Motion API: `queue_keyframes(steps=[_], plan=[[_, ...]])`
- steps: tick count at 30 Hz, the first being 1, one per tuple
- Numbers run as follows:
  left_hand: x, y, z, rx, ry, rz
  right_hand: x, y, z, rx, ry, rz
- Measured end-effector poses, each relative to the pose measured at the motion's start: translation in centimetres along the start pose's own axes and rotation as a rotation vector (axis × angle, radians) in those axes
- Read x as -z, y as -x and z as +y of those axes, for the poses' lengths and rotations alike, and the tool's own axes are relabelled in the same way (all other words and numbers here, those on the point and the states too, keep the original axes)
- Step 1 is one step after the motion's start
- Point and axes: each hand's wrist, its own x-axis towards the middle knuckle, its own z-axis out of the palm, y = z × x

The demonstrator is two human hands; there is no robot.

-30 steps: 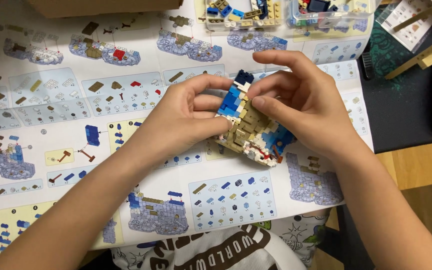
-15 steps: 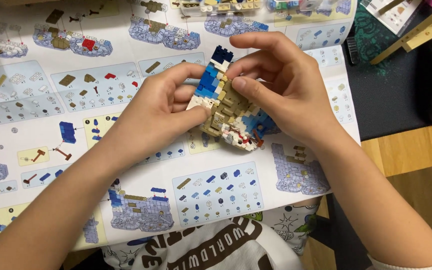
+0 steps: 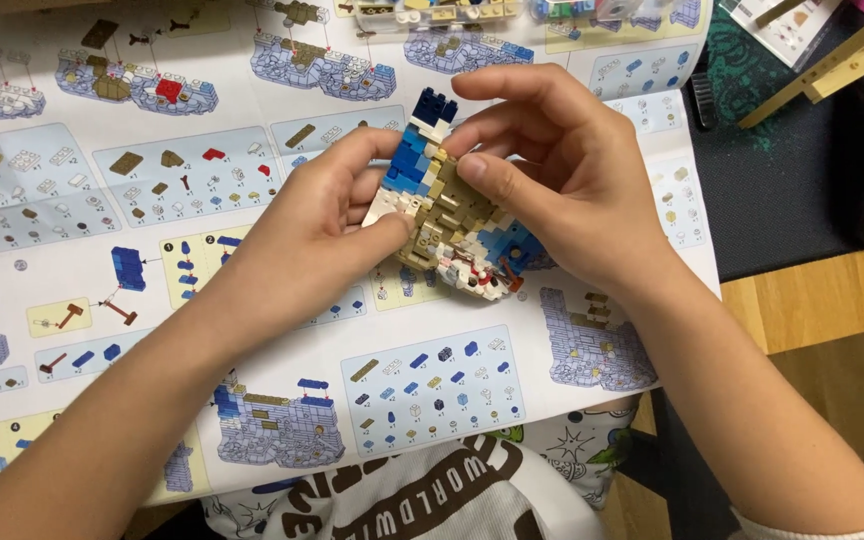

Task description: Assembling a complex building block model by following printed instructions and attaching small pieces to a base structure.

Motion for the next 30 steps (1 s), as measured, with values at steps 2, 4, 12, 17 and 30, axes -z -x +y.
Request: queue_keyframes(steps=[2, 4, 12, 17, 30], plan=[[0.0, 0.0, 0.1, 0.005, -0.003, 0.003, 0.0, 0.0, -0.1, 0.006, 0.001, 0.002], [-0.1, -0.1, 0.1, 0.009, -0.006, 0.005, 0.0, 0.0, -0.1, 0.013, 0.004, 0.004], [-0.1, -0.2, 0.5, 0.104, 0.063, 0.03, 0.0, 0.1, -0.2, 0.034, 0.015, 0.0], [-0.3, -0.2, 0.6, 0.114, 0.039, 0.034, 0.0, 0.1, -0.3, 0.028, 0.02, -0.003], [-0.3, 0.2, 1.0, 0.198, 0.025, 0.083, -0.2, -0.1, -0.8, -0.034, -0.043, 0.015]])
